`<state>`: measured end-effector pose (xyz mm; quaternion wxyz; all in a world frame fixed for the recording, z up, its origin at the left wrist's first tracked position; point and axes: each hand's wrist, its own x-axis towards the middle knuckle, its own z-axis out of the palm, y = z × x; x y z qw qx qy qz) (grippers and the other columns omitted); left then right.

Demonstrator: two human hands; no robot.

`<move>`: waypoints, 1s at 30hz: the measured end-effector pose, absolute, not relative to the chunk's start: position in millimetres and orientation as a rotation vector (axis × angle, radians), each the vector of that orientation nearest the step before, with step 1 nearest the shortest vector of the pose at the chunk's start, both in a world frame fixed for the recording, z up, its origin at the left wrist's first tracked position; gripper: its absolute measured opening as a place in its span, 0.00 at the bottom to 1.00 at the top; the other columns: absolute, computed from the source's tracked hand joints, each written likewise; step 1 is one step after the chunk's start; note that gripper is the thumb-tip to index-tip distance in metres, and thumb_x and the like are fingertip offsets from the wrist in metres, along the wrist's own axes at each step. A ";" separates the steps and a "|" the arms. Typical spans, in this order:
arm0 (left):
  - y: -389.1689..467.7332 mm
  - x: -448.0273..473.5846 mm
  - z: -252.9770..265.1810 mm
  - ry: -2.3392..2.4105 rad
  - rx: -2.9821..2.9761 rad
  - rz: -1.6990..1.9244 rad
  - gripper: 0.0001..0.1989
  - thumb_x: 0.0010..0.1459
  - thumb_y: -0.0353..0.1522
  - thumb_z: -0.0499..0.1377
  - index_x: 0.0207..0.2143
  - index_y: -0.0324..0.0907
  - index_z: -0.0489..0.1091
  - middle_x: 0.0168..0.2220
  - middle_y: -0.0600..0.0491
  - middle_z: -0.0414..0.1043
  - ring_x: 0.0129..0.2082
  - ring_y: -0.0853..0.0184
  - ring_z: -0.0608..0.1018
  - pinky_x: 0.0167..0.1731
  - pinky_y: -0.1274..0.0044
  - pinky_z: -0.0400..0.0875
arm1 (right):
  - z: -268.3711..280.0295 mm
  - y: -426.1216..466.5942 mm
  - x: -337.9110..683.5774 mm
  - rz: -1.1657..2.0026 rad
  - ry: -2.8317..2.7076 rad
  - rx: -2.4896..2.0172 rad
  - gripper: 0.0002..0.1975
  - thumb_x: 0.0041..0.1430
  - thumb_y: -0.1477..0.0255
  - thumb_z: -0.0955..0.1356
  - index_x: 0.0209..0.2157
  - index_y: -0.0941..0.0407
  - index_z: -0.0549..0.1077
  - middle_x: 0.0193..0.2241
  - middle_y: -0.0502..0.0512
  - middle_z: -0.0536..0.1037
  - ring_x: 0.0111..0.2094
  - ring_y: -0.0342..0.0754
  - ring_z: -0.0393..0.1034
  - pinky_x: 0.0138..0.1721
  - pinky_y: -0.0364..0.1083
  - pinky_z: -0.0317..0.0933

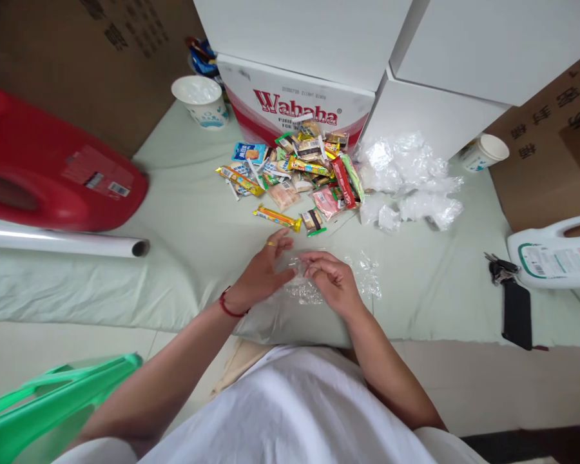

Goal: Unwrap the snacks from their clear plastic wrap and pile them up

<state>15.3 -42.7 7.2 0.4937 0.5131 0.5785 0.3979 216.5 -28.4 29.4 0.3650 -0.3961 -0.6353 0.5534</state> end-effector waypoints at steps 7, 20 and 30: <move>-37.0 2.7 9.1 1.611 1.249 0.921 0.11 0.61 0.40 0.57 0.33 0.42 0.71 0.23 0.58 0.66 0.24 0.69 0.68 0.27 0.76 0.61 | 28.0 -31.2 225.9 1.349 -1.595 -1.019 0.13 0.67 0.67 0.67 0.31 0.52 0.81 0.47 0.57 0.82 0.47 0.51 0.78 0.51 0.51 0.70; -109.7 -3.5 -25.7 2.009 0.734 1.338 0.12 0.68 0.44 0.55 0.37 0.46 0.64 0.22 0.61 0.60 0.20 0.68 0.63 0.22 0.78 0.57 | 4.1 -92.7 306.1 1.306 -1.676 -1.607 0.14 0.68 0.59 0.67 0.38 0.53 0.79 0.39 0.57 0.79 0.37 0.49 0.74 0.38 0.47 0.71; -125.6 37.6 -14.0 1.829 0.945 1.114 0.13 0.72 0.45 0.48 0.42 0.47 0.63 0.24 0.59 0.61 0.22 0.68 0.67 0.25 0.76 0.64 | 14.8 -62.2 251.4 0.830 -1.997 -1.367 0.23 0.60 0.58 0.75 0.54 0.50 0.77 0.56 0.63 0.77 0.60 0.63 0.67 0.62 0.64 0.62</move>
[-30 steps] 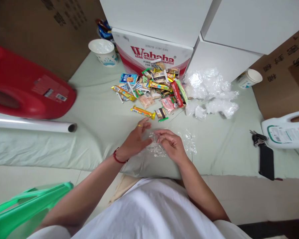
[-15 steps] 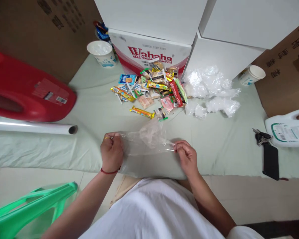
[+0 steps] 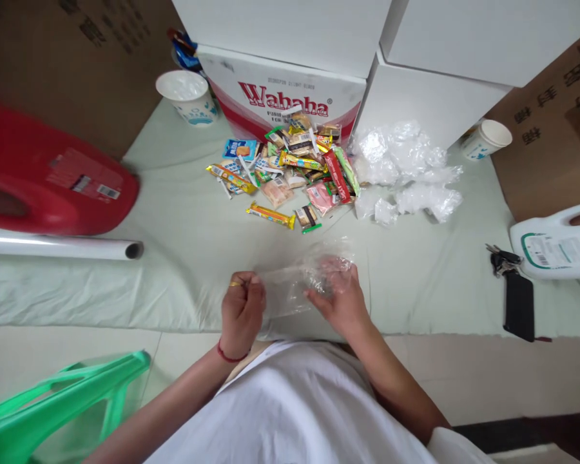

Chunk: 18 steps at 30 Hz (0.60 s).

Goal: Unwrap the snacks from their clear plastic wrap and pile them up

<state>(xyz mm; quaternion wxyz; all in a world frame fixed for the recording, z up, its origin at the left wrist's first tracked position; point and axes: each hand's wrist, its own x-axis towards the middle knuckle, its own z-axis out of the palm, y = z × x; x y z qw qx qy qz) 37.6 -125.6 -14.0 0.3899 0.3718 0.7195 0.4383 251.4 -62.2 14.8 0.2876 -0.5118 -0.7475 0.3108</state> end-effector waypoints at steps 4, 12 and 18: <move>-148.5 42.7 -6.5 1.978 1.328 1.068 0.13 0.69 0.42 0.55 0.49 0.44 0.64 0.39 0.49 0.72 0.36 0.61 0.78 0.37 0.69 0.74 | 22.4 -43.9 223.0 0.780 -1.873 -1.263 0.09 0.69 0.64 0.67 0.41 0.49 0.79 0.47 0.59 0.80 0.54 0.57 0.73 0.58 0.57 0.66; -109.1 55.2 23.3 2.134 1.766 0.946 0.25 0.65 0.39 0.59 0.61 0.39 0.67 0.55 0.35 0.74 0.62 0.44 0.72 0.61 0.55 0.62 | 38.1 -44.7 194.0 0.835 -2.115 -1.336 0.11 0.69 0.64 0.66 0.36 0.51 0.79 0.37 0.58 0.81 0.39 0.54 0.74 0.42 0.49 0.66; -74.4 27.4 10.1 1.849 1.297 0.787 0.17 0.66 0.43 0.51 0.30 0.44 0.71 0.23 0.54 0.69 0.27 0.64 0.72 0.31 0.74 0.63 | 28.9 -30.8 228.0 1.307 -1.734 -1.414 0.14 0.64 0.59 0.68 0.33 0.54 0.77 0.25 0.50 0.76 0.27 0.45 0.66 0.30 0.44 0.59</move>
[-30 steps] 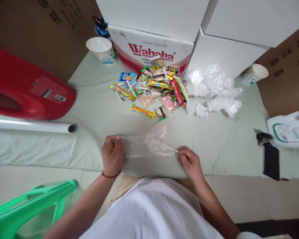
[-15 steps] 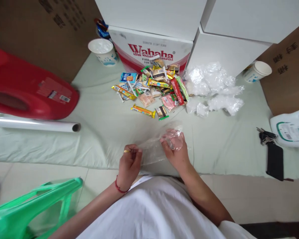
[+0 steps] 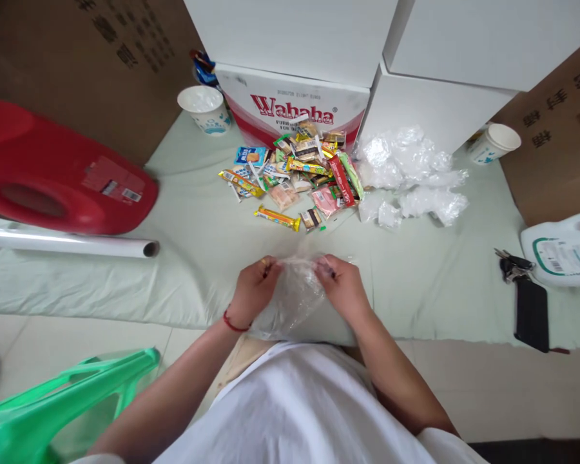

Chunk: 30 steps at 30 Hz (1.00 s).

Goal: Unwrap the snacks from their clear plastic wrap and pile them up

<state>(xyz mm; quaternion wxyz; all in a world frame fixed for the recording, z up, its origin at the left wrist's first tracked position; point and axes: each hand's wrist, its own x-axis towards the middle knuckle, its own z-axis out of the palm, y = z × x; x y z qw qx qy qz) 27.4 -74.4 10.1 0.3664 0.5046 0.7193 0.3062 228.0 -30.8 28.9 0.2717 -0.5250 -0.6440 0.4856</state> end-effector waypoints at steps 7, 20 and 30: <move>-66.9 -10.5 9.6 1.644 1.010 0.924 0.15 0.59 0.45 0.55 0.28 0.45 0.68 0.22 0.59 0.62 0.23 0.69 0.62 0.26 0.77 0.59 | 23.8 -16.9 294.3 1.652 -1.323 -1.604 0.19 0.48 0.54 0.75 0.31 0.56 0.76 0.18 0.44 0.67 0.17 0.37 0.51 0.20 0.41 0.44; -43.9 -21.4 6.2 2.065 1.510 0.427 0.19 0.62 0.47 0.57 0.23 0.45 0.68 0.24 0.51 0.66 0.26 0.61 0.70 0.26 0.73 0.58 | 17.7 0.1 337.8 1.589 -1.528 -1.835 0.28 0.53 0.45 0.71 0.22 0.57 0.72 0.15 0.44 0.61 0.18 0.39 0.50 0.22 0.43 0.45; -96.7 11.6 -4.7 1.611 2.401 0.831 0.12 0.68 0.29 0.52 0.34 0.45 0.72 0.31 0.48 0.72 0.32 0.62 0.72 0.34 0.70 0.65 | 13.6 8.0 326.9 1.531 -1.645 -1.833 0.26 0.55 0.47 0.69 0.21 0.56 0.72 0.15 0.46 0.63 0.20 0.41 0.52 0.25 0.43 0.50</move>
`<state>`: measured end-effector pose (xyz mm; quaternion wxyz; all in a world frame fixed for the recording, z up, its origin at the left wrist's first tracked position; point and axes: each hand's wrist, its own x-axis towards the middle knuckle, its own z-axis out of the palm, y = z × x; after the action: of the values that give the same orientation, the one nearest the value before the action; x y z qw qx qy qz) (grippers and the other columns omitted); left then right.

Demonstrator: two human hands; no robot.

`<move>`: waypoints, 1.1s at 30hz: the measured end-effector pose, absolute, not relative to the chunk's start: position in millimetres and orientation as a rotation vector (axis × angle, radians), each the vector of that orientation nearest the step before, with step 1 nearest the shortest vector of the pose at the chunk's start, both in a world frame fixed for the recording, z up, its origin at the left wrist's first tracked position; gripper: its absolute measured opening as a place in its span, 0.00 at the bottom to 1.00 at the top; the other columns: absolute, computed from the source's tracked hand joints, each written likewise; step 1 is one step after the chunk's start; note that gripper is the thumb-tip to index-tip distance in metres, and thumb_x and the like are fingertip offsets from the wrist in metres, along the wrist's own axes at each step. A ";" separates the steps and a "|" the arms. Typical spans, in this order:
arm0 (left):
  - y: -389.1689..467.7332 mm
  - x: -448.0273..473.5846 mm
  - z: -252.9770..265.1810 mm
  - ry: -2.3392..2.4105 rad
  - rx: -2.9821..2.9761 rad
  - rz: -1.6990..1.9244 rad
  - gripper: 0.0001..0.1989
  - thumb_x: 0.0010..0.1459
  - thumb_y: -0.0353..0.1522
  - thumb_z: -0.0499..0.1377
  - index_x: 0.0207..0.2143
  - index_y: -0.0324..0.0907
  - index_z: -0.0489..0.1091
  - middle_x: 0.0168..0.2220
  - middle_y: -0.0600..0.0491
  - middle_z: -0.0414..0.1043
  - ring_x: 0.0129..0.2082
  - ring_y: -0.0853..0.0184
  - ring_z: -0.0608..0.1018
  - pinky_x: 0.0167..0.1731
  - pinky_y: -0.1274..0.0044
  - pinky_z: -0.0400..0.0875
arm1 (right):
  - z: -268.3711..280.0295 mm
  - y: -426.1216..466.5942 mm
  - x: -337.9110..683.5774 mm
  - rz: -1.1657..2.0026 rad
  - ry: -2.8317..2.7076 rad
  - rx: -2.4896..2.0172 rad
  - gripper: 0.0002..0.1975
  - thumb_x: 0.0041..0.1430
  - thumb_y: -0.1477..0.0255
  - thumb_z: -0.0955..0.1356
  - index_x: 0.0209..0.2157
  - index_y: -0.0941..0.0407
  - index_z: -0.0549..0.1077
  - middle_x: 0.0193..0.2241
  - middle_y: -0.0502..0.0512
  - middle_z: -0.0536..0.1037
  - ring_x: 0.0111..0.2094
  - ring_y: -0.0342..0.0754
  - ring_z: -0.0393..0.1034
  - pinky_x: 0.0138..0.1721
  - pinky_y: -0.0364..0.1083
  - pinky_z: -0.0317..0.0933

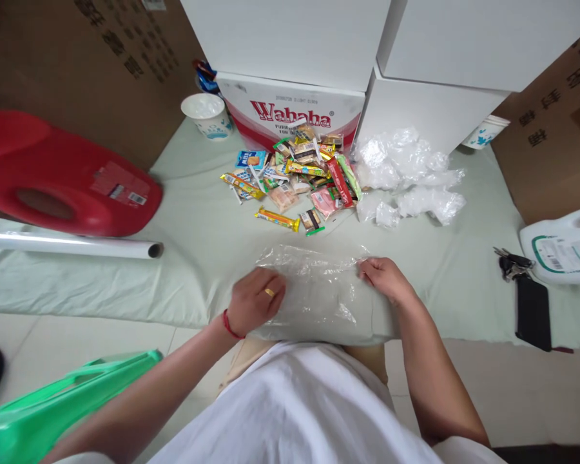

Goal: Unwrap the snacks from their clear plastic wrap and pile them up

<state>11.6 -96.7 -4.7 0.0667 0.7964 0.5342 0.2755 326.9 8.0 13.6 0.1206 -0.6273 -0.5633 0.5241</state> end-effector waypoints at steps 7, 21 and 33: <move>-96.4 10.0 -34.2 1.523 2.457 0.624 0.13 0.69 0.29 0.50 0.39 0.41 0.75 0.43 0.42 0.78 0.44 0.57 0.77 0.44 0.66 0.71 | 10.4 9.3 342.5 1.409 -1.656 -1.893 0.27 0.55 0.46 0.69 0.20 0.56 0.69 0.15 0.45 0.62 0.20 0.41 0.52 0.25 0.44 0.48; -83.8 21.2 -29.2 1.822 2.212 0.443 0.29 0.73 0.40 0.46 0.73 0.45 0.56 0.76 0.39 0.47 0.74 0.48 0.58 0.70 0.43 0.40 | 34.2 -0.7 345.1 0.231 -1.707 -1.767 0.15 0.66 0.59 0.66 0.34 0.55 0.76 0.30 0.53 0.76 0.30 0.48 0.68 0.36 0.47 0.62; -128.4 33.8 -19.7 1.969 2.066 1.181 0.17 0.68 0.28 0.54 0.59 0.39 0.68 0.63 0.34 0.68 0.71 0.49 0.63 0.66 0.51 0.61 | 2.2 -78.5 199.6 0.558 -2.404 -1.024 0.16 0.68 0.77 0.65 0.55 0.59 0.75 0.57 0.68 0.75 0.57 0.60 0.68 0.58 0.62 0.71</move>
<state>33.8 -128.4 -19.7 0.0264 0.6685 0.6373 0.3824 199.6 -78.5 2.2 0.2328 -0.3729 -0.8749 0.2031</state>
